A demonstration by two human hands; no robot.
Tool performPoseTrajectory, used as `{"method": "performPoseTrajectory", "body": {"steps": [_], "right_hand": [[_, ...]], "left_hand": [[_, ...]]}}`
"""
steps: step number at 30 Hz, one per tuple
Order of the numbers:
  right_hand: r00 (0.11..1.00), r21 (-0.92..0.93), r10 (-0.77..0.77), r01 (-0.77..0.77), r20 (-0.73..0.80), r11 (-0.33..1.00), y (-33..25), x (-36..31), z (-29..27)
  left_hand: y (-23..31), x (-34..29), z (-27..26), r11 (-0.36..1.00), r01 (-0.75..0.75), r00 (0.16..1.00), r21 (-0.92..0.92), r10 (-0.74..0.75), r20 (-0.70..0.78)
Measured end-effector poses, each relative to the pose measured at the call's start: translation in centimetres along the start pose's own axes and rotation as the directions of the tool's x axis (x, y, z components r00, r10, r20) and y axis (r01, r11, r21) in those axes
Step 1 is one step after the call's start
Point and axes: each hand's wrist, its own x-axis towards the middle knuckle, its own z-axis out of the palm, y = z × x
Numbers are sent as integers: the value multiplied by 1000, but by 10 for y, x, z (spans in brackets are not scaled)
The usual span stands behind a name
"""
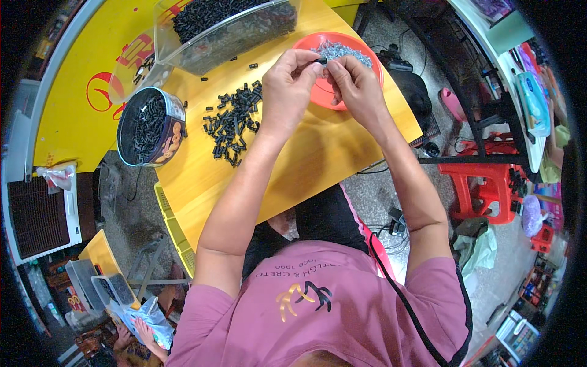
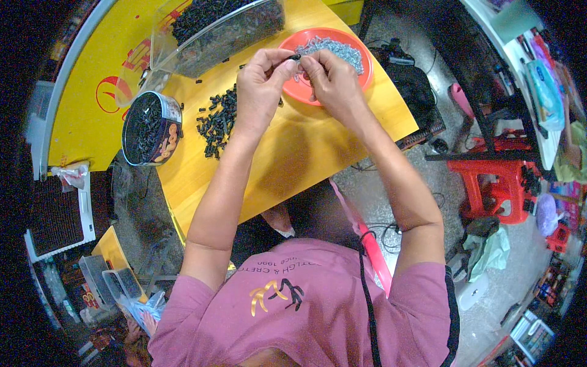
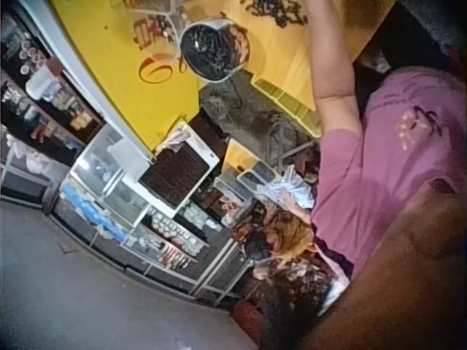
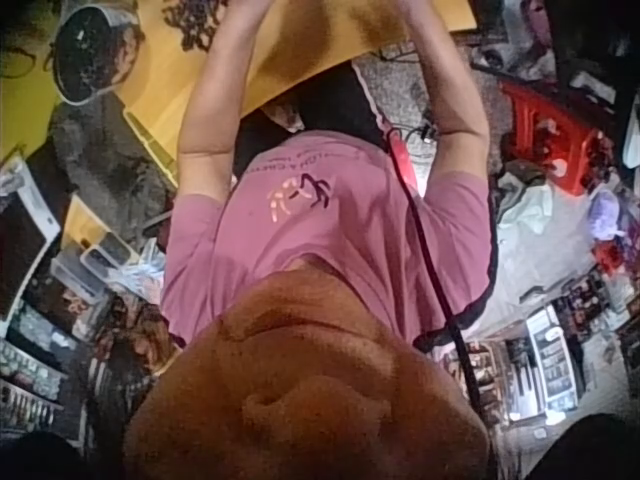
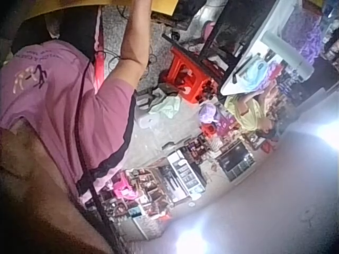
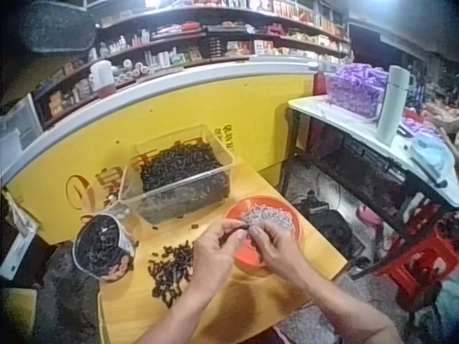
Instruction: The person assembles small black plastic components with metal pieces by hand.
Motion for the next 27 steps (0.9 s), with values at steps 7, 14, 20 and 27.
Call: {"method": "performPoseTrajectory", "body": {"steps": [7,14,20,27], "right_hand": [[994,-76,-103,100,-33,992,-2,-2,3],[980,-135,-196,189,-43,973,1,-3,3],[965,-231,-260,249,-21,941,6,-4,1],[991,34,-126,128,-55,991,8,-4,0]], "left_hand": [[0,2,-2,999,-3,1000,-39,2,-18],[-5,2,-3,996,58,998,-67,-58,12],[-8,3,-6,977,178,983,-114,-172,63],[-8,2,1,968,147,989,-204,-139,53]]}}
